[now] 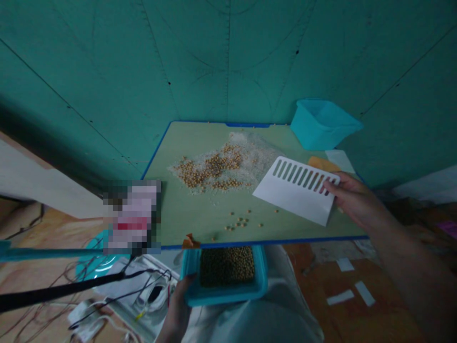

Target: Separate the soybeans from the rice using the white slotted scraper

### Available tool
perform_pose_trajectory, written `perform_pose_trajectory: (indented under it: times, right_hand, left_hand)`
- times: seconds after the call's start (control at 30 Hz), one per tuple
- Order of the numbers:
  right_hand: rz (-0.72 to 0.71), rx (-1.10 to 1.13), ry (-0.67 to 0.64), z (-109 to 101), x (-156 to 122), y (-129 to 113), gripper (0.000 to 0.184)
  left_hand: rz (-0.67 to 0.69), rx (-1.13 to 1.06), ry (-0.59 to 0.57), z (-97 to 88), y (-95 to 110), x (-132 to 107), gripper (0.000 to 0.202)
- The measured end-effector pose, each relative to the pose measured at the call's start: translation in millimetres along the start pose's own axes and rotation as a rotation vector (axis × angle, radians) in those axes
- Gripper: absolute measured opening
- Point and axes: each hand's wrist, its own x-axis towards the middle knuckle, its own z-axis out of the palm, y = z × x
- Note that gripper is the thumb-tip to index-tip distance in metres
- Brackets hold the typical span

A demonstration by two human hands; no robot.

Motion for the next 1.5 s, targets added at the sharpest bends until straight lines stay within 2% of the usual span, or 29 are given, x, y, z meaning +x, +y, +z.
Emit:
perform_pose_trajectory:
  times: [0.3,0.53,0.63,0.7,0.8,0.97,1.23,1.5]
  right_hand:
    - [0.000,-0.007,-0.056,29,-18,3,0.033]
    - [0.042,-0.038,-0.050,33,-36,7,0.029]
    - [0.077,-0.033,-0.040,35,-43,8,0.029]
    - [0.093,-0.014,-0.057,37,-47,7,0.030]
    - [0.117,0.008,-0.107,37,-51,8,0.032]
    - [0.150,0.044,-0.132,36,-58,12,0.031]
    - [0.176,0.024,-0.125,33,-76,14,0.031]
    - [0.206,-0.016,-0.177,24,-88,17,0.031]
  left_hand:
    - [0.043,0.026,0.064,-0.4,-1,-3,0.031]
    - [0.046,0.004,-0.018,5.9,-4,-12,0.031]
    - [0.047,-0.025,-0.010,12.1,-7,-15,0.026]
    - [0.085,-0.019,0.002,14.8,-9,-16,0.029]
    - [0.139,0.022,-0.017,16.4,-14,-17,0.040]
    - [0.144,0.058,-0.016,19.4,-16,-17,0.049]
    - [0.119,0.044,0.010,26.6,-10,-23,0.049]
    - [0.115,0.047,0.022,24.3,-6,-26,0.050]
